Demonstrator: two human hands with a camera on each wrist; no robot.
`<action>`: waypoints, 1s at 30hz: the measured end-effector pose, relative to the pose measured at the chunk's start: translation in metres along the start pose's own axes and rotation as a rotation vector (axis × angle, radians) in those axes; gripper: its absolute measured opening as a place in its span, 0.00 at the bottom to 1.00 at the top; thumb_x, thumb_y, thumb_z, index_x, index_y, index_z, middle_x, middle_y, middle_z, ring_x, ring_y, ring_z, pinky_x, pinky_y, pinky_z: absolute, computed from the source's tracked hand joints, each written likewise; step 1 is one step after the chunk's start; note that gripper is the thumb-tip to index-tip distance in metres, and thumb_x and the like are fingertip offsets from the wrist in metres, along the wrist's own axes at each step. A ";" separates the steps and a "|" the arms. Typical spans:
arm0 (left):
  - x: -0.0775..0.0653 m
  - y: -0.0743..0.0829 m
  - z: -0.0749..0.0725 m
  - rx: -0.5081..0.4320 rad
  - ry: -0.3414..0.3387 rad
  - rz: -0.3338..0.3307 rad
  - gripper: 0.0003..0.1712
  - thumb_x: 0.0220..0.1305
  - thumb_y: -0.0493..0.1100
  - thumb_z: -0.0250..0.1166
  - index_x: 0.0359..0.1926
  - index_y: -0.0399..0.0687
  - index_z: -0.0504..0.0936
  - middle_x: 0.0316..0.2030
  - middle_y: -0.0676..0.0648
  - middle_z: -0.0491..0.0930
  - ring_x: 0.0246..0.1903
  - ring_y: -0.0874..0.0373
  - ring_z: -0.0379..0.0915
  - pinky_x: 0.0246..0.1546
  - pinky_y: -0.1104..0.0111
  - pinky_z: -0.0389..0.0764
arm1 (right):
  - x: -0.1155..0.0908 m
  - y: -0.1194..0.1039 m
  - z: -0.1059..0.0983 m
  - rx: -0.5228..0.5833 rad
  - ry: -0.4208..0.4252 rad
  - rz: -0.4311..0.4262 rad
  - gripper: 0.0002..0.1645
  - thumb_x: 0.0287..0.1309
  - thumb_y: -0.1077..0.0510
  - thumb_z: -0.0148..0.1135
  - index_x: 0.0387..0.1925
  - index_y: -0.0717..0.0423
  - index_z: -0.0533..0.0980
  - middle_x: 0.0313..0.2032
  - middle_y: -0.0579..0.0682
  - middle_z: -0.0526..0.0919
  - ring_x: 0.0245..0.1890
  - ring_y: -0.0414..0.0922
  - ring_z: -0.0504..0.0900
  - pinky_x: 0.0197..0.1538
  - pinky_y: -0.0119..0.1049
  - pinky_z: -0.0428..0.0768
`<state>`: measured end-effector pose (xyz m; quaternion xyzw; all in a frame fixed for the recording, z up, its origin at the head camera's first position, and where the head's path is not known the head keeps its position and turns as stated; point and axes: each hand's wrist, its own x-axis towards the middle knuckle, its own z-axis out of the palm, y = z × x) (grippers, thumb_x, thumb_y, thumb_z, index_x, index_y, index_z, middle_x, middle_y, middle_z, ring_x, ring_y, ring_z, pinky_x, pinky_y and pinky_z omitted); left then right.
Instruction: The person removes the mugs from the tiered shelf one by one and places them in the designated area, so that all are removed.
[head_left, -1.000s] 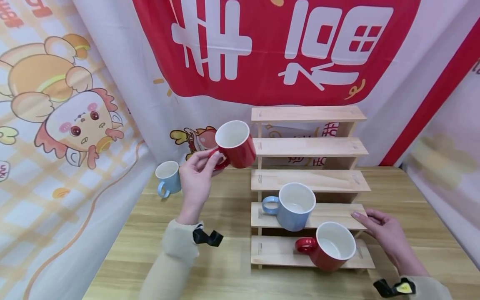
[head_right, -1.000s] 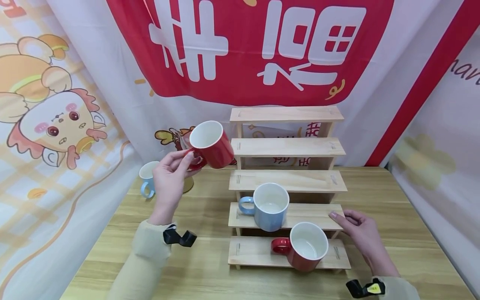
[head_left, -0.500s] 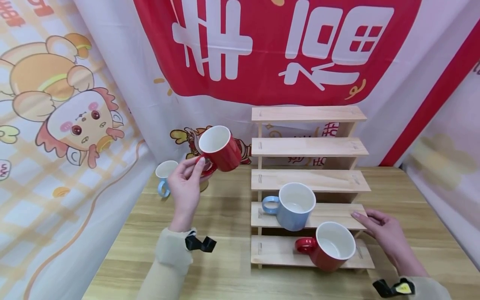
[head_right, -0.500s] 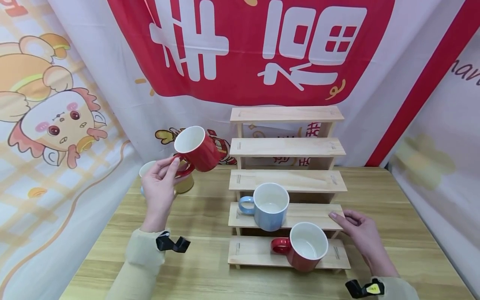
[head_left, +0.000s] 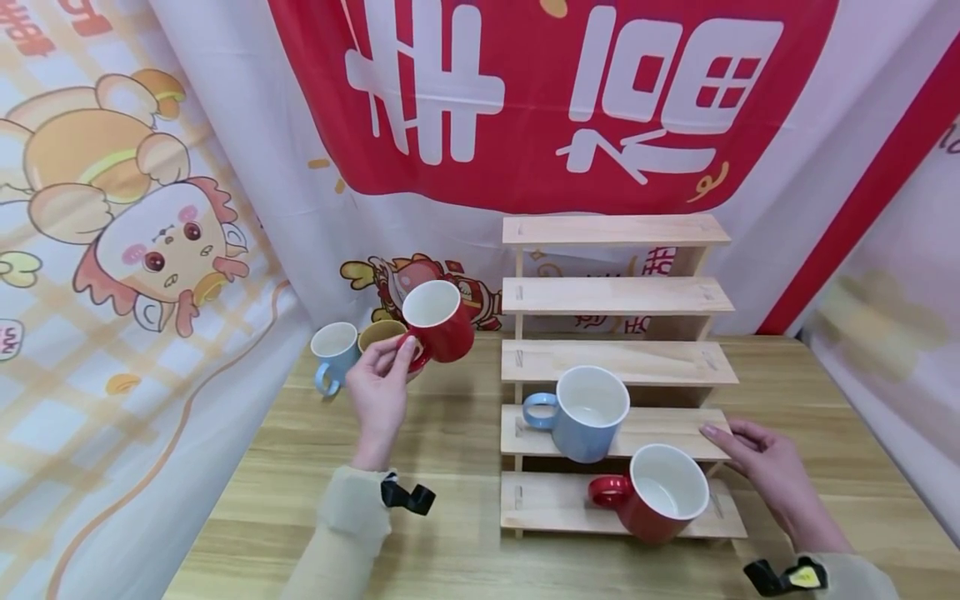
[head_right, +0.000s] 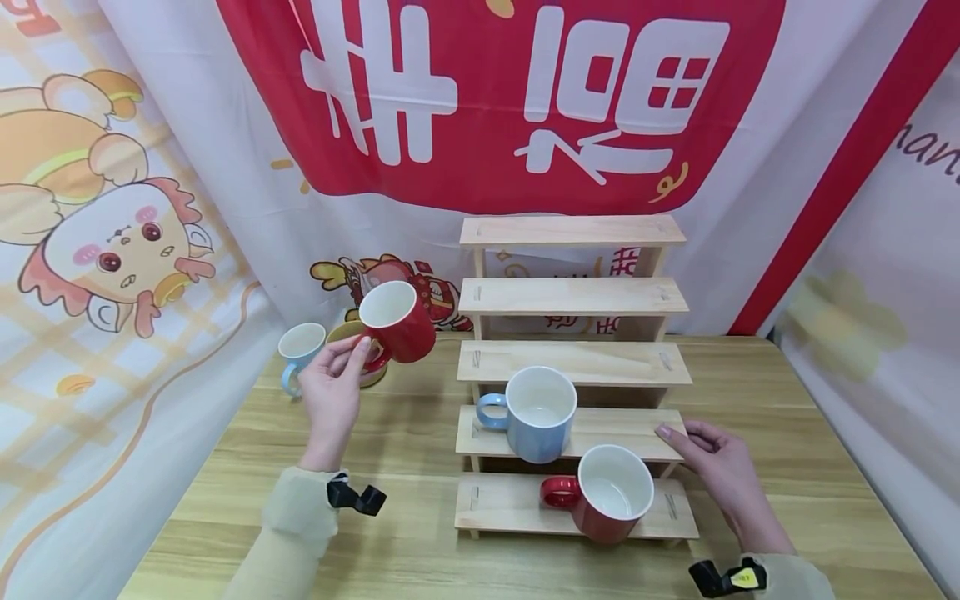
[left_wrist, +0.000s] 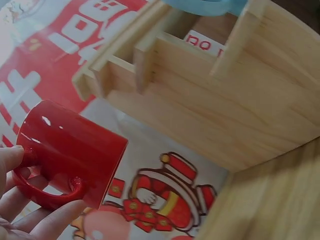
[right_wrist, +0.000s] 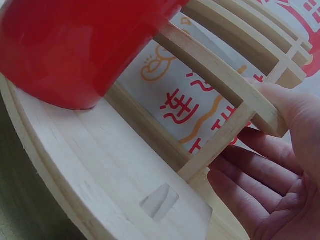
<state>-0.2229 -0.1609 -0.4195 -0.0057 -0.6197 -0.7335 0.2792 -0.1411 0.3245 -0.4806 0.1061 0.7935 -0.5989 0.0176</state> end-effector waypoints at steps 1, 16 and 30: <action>-0.001 -0.003 -0.001 0.001 0.003 -0.004 0.16 0.65 0.39 0.72 0.47 0.28 0.83 0.44 0.32 0.85 0.43 0.34 0.83 0.36 0.54 0.87 | 0.000 0.000 0.000 0.000 -0.001 0.002 0.32 0.67 0.44 0.68 0.59 0.65 0.75 0.40 0.31 0.84 0.42 0.27 0.81 0.43 0.27 0.84; 0.002 -0.067 -0.004 0.050 0.060 -0.109 0.16 0.65 0.38 0.72 0.47 0.28 0.83 0.44 0.32 0.85 0.43 0.34 0.83 0.37 0.56 0.87 | 0.000 0.000 0.001 0.016 0.010 -0.004 0.31 0.67 0.45 0.68 0.58 0.65 0.75 0.39 0.30 0.84 0.42 0.27 0.81 0.43 0.27 0.85; 0.005 -0.104 0.002 0.225 0.173 -0.161 0.12 0.66 0.41 0.73 0.43 0.34 0.86 0.41 0.37 0.87 0.40 0.51 0.86 0.39 0.65 0.88 | 0.000 -0.001 0.001 0.014 0.015 -0.006 0.29 0.67 0.45 0.68 0.57 0.63 0.76 0.39 0.30 0.84 0.42 0.27 0.81 0.42 0.27 0.84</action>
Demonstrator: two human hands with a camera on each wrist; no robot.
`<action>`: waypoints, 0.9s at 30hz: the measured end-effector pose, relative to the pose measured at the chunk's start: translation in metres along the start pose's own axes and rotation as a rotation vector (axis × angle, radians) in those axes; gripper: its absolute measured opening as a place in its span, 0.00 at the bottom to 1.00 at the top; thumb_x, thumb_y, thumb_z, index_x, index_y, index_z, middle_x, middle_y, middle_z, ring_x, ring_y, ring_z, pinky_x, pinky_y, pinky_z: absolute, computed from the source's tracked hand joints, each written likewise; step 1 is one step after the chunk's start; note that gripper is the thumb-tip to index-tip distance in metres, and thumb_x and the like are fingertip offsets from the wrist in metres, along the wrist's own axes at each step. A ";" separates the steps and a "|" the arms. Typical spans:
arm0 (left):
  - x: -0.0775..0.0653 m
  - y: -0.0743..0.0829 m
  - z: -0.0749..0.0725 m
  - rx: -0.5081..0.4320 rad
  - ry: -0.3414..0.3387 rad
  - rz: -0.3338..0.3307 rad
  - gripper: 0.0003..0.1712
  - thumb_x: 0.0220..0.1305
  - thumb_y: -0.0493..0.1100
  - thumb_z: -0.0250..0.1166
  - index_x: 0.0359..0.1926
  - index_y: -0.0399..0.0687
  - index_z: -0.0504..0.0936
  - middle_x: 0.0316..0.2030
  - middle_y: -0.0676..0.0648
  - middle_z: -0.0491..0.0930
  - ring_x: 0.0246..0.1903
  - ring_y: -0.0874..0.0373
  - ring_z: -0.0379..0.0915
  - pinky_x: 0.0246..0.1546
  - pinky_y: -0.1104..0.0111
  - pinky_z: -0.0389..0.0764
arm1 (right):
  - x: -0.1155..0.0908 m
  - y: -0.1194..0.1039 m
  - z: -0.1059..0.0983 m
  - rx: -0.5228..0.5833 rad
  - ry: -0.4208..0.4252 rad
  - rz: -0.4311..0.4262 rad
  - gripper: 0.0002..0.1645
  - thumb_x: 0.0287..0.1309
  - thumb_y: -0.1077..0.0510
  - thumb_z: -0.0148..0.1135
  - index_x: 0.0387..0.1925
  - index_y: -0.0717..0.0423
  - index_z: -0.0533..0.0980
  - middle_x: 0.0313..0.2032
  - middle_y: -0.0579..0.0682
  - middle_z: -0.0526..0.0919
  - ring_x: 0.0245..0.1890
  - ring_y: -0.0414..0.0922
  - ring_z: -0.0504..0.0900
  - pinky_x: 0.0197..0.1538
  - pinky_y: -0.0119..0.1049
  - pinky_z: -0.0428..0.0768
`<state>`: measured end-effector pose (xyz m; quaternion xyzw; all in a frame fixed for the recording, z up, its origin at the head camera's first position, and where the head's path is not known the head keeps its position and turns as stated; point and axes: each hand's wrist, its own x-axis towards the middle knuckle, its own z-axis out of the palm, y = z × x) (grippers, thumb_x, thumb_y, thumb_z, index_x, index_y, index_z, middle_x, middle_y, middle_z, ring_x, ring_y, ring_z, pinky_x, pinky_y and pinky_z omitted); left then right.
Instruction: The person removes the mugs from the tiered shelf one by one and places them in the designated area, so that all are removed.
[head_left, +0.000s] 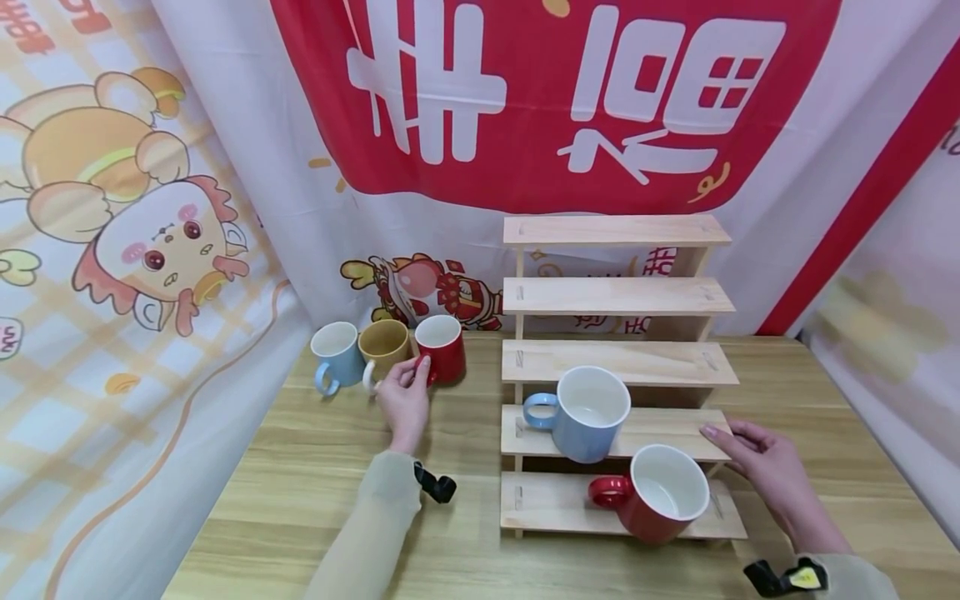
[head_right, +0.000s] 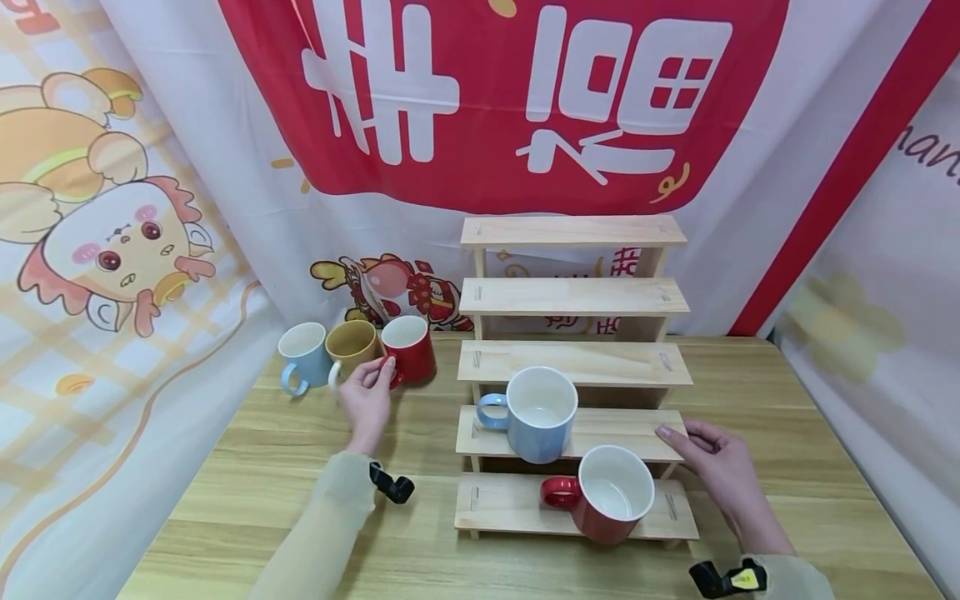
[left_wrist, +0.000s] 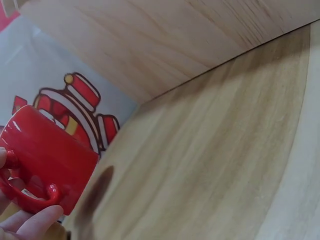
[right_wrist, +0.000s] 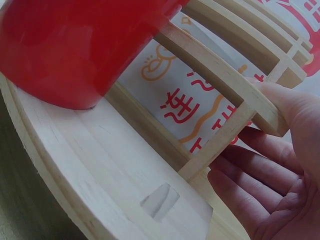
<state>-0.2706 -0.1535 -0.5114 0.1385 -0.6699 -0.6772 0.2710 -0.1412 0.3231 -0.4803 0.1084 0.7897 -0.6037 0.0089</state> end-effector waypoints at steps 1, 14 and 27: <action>0.000 -0.002 0.001 0.001 0.006 -0.003 0.12 0.66 0.41 0.73 0.43 0.34 0.86 0.41 0.37 0.87 0.40 0.49 0.86 0.41 0.63 0.88 | 0.000 0.000 0.000 -0.004 0.002 0.002 0.30 0.67 0.45 0.68 0.57 0.64 0.76 0.39 0.30 0.84 0.41 0.27 0.81 0.42 0.27 0.84; 0.003 -0.012 0.001 0.001 0.016 -0.054 0.14 0.65 0.42 0.73 0.44 0.35 0.86 0.41 0.39 0.88 0.38 0.54 0.85 0.45 0.52 0.86 | 0.000 0.001 0.000 -0.017 0.006 0.003 0.30 0.67 0.44 0.68 0.57 0.63 0.76 0.39 0.30 0.84 0.41 0.27 0.81 0.42 0.27 0.84; -0.004 -0.014 0.002 0.060 0.047 -0.044 0.14 0.62 0.43 0.76 0.42 0.36 0.88 0.40 0.39 0.88 0.41 0.53 0.85 0.34 0.79 0.83 | 0.000 0.000 0.000 -0.033 0.004 0.016 0.36 0.67 0.43 0.67 0.60 0.68 0.73 0.39 0.30 0.83 0.41 0.26 0.80 0.42 0.27 0.84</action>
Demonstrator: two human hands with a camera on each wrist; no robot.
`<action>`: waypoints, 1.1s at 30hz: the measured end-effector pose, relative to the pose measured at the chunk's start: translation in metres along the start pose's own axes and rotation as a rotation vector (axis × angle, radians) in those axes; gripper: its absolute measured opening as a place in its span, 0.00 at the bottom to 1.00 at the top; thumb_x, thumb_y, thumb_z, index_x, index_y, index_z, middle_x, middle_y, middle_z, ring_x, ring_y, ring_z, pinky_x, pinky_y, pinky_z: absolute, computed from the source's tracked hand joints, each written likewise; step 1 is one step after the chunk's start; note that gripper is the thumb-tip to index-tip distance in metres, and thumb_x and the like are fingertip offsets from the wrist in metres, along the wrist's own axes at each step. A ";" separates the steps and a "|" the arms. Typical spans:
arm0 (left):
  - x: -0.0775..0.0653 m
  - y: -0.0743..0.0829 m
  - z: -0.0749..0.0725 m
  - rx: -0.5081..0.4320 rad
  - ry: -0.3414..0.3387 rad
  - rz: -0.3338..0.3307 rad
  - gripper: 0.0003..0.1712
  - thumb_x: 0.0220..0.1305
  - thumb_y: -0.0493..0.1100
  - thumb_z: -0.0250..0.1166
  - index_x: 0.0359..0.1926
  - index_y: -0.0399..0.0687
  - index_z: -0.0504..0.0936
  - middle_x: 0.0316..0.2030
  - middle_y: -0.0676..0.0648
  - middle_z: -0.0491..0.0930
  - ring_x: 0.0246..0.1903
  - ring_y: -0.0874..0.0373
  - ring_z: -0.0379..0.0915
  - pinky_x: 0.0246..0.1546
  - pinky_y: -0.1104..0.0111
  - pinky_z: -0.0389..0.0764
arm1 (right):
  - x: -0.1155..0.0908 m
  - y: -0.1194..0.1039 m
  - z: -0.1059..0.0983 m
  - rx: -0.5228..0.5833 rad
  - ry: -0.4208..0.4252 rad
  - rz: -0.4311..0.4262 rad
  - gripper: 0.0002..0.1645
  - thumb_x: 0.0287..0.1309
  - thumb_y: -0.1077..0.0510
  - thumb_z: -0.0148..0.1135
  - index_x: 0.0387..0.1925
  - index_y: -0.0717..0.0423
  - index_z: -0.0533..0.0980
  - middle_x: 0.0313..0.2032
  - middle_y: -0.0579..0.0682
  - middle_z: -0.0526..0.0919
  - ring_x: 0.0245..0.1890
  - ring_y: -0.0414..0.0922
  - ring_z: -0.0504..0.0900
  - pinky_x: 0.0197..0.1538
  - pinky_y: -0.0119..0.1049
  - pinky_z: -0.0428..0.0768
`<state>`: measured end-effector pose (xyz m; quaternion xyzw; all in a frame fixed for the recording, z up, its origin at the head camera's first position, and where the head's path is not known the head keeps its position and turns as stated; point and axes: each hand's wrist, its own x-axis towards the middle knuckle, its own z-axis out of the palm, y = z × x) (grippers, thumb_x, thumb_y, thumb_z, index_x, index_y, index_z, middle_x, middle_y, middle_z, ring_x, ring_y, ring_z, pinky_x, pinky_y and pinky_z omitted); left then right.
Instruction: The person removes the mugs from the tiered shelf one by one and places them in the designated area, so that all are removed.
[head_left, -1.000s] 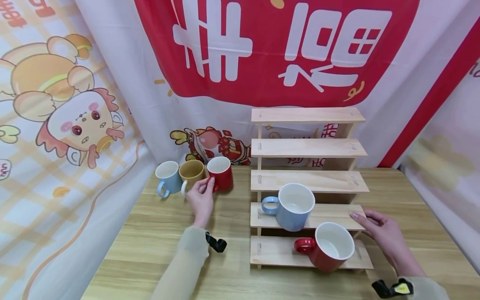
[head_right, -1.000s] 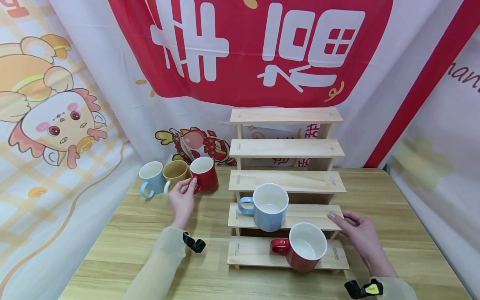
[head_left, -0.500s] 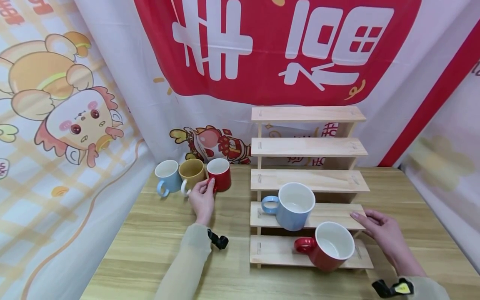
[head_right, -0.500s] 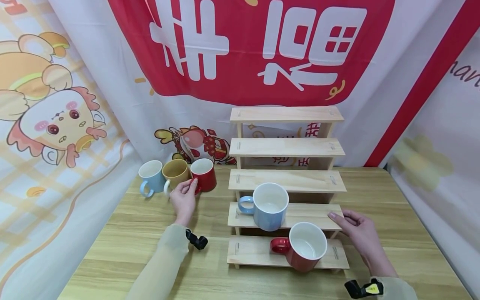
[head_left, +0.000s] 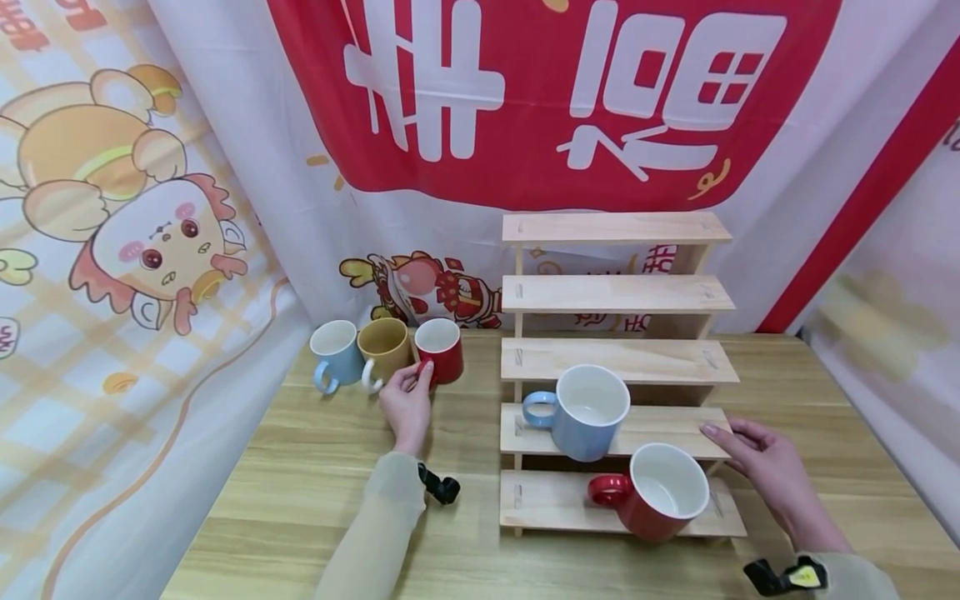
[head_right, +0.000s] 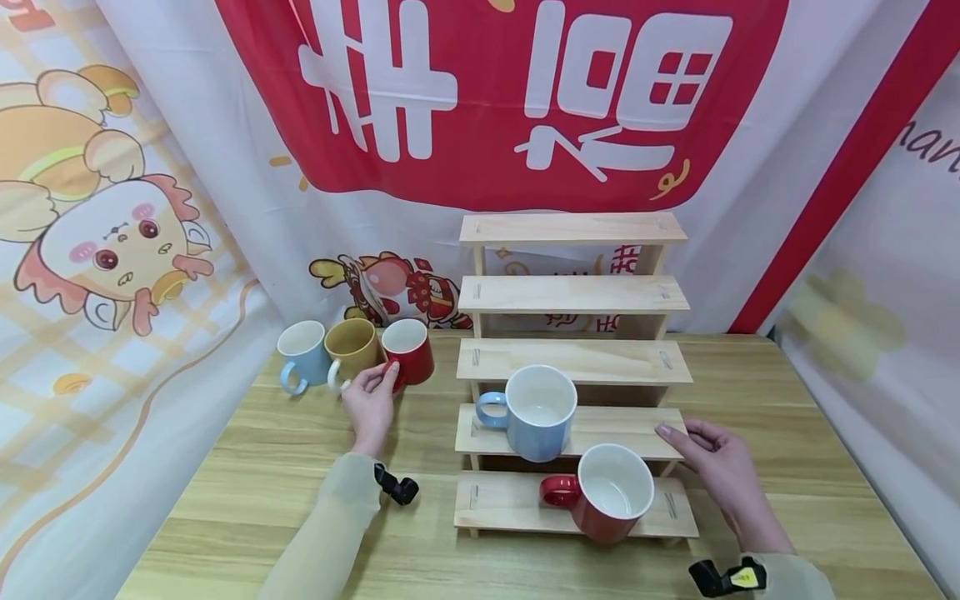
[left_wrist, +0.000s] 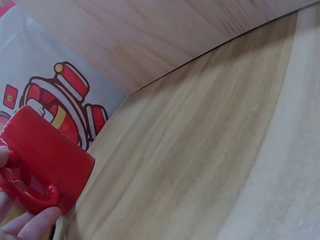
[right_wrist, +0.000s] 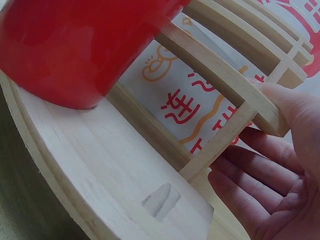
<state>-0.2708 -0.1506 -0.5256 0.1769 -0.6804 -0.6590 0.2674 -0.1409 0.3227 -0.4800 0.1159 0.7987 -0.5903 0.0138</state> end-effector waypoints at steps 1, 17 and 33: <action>0.000 0.000 0.000 0.009 -0.001 0.001 0.14 0.62 0.43 0.76 0.42 0.36 0.88 0.39 0.39 0.88 0.41 0.52 0.85 0.34 0.80 0.82 | 0.000 0.000 0.000 0.002 -0.001 -0.002 0.36 0.67 0.43 0.67 0.60 0.68 0.73 0.39 0.30 0.83 0.41 0.26 0.80 0.43 0.27 0.84; -0.001 0.032 -0.027 -0.064 -0.106 0.126 0.33 0.55 0.53 0.80 0.57 0.41 0.85 0.54 0.44 0.84 0.57 0.53 0.79 0.60 0.65 0.77 | -0.001 0.002 -0.001 0.018 0.001 -0.027 0.22 0.67 0.46 0.68 0.53 0.56 0.79 0.38 0.29 0.83 0.42 0.26 0.80 0.42 0.26 0.84; -0.078 0.116 -0.011 -0.104 -0.606 0.318 0.27 0.57 0.50 0.79 0.56 0.50 0.85 0.54 0.49 0.85 0.53 0.51 0.82 0.56 0.57 0.82 | -0.001 0.002 -0.001 0.018 0.004 -0.020 0.22 0.67 0.45 0.68 0.52 0.55 0.79 0.38 0.29 0.83 0.41 0.26 0.80 0.42 0.27 0.84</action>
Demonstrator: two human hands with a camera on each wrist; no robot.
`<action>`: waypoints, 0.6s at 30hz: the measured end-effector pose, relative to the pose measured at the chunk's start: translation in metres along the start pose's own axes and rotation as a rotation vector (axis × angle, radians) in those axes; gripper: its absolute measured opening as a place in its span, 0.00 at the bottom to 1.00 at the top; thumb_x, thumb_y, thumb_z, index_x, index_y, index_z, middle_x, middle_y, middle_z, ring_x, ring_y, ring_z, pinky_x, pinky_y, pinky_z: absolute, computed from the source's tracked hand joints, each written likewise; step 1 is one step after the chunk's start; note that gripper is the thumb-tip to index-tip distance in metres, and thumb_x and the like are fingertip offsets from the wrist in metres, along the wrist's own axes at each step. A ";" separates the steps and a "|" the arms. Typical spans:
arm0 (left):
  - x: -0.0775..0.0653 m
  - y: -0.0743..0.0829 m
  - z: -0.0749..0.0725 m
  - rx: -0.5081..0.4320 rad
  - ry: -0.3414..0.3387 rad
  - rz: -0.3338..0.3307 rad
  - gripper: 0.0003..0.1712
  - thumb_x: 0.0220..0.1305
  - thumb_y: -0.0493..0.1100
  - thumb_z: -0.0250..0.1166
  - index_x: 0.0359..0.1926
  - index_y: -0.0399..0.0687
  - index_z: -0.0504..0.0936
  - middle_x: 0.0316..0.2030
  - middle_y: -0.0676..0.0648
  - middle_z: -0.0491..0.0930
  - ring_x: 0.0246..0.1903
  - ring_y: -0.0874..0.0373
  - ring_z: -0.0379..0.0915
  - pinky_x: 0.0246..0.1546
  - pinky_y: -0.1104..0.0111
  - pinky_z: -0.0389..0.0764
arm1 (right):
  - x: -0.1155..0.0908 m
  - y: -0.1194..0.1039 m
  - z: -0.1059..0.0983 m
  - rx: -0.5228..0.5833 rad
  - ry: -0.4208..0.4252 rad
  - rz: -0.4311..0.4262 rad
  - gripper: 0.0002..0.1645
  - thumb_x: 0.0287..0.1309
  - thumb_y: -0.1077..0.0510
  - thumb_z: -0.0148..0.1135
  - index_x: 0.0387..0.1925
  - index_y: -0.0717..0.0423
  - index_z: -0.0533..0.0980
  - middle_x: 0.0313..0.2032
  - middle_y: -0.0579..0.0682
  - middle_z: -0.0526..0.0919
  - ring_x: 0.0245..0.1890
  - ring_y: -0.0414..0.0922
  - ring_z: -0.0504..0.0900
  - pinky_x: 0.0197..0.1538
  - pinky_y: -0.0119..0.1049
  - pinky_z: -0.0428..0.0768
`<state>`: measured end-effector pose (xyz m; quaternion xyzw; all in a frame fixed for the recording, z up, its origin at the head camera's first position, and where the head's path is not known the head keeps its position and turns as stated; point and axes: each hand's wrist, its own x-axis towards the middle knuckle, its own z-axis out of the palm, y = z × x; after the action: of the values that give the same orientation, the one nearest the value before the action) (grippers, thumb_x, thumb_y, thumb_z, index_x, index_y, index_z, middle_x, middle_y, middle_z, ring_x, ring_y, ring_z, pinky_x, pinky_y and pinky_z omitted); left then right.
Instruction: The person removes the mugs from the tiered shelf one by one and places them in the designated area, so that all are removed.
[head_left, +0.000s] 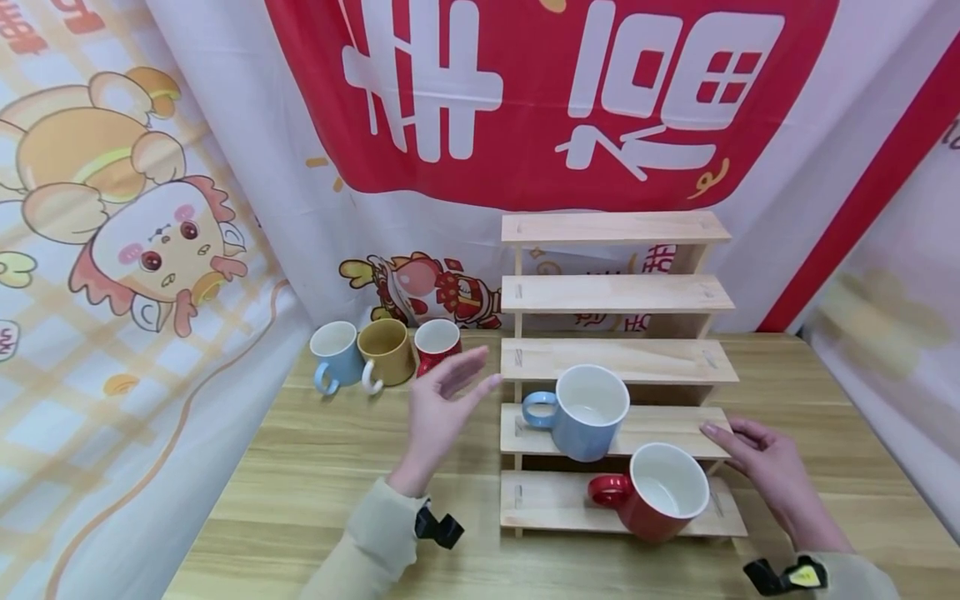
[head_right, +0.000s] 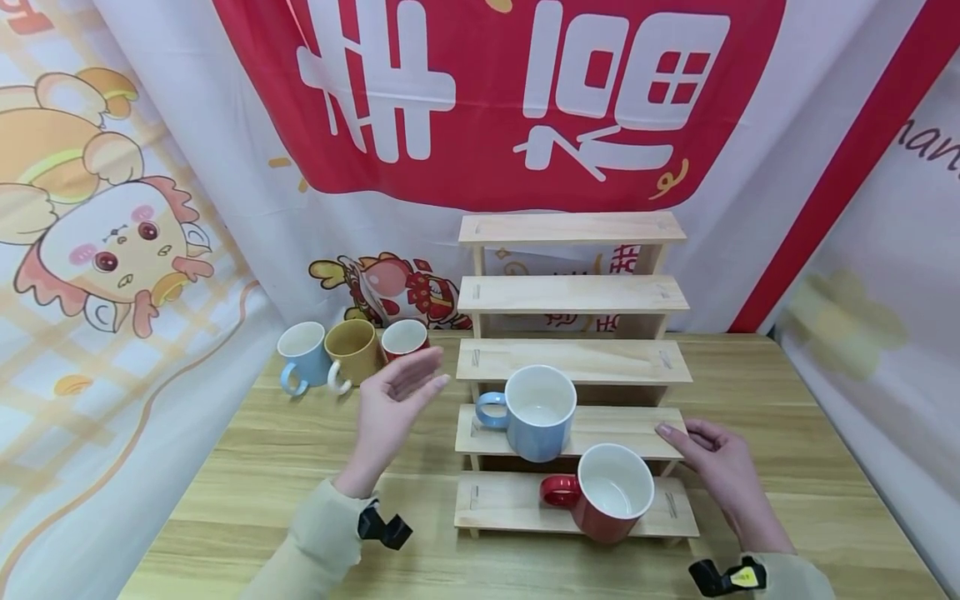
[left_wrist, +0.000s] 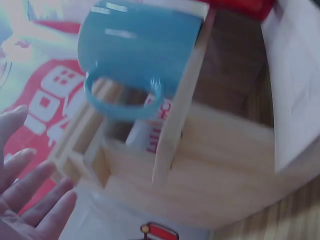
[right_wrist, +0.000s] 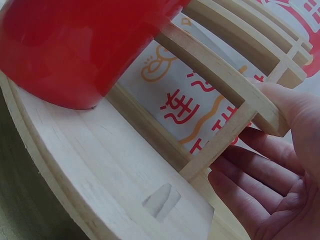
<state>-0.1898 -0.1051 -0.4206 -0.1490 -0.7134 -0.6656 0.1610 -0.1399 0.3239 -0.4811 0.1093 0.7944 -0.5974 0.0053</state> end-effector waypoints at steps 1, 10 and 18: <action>-0.002 0.002 0.002 0.002 -0.041 -0.011 0.26 0.58 0.51 0.78 0.56 0.49 0.85 0.54 0.49 0.85 0.53 0.50 0.81 0.56 0.58 0.82 | 0.000 0.000 0.000 -0.006 -0.001 0.006 0.23 0.67 0.45 0.68 0.53 0.57 0.79 0.39 0.29 0.83 0.41 0.26 0.80 0.42 0.27 0.84; -0.014 0.013 0.011 0.048 -0.145 -0.063 0.26 0.59 0.54 0.77 0.56 0.52 0.86 0.53 0.57 0.84 0.55 0.53 0.80 0.59 0.61 0.79 | 0.001 0.000 -0.001 -0.025 -0.007 0.020 0.30 0.66 0.42 0.68 0.56 0.61 0.76 0.40 0.30 0.82 0.41 0.26 0.80 0.43 0.27 0.84; -0.020 0.016 0.023 0.024 -0.262 -0.102 0.26 0.58 0.52 0.78 0.58 0.55 0.85 0.55 0.57 0.83 0.56 0.57 0.79 0.59 0.63 0.79 | 0.001 0.002 -0.001 0.019 0.000 0.001 0.18 0.67 0.47 0.68 0.51 0.52 0.79 0.38 0.29 0.83 0.41 0.26 0.80 0.42 0.26 0.84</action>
<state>-0.1654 -0.0809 -0.4167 -0.1962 -0.7429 -0.6391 0.0340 -0.1404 0.3255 -0.4831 0.1095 0.7886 -0.6050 0.0046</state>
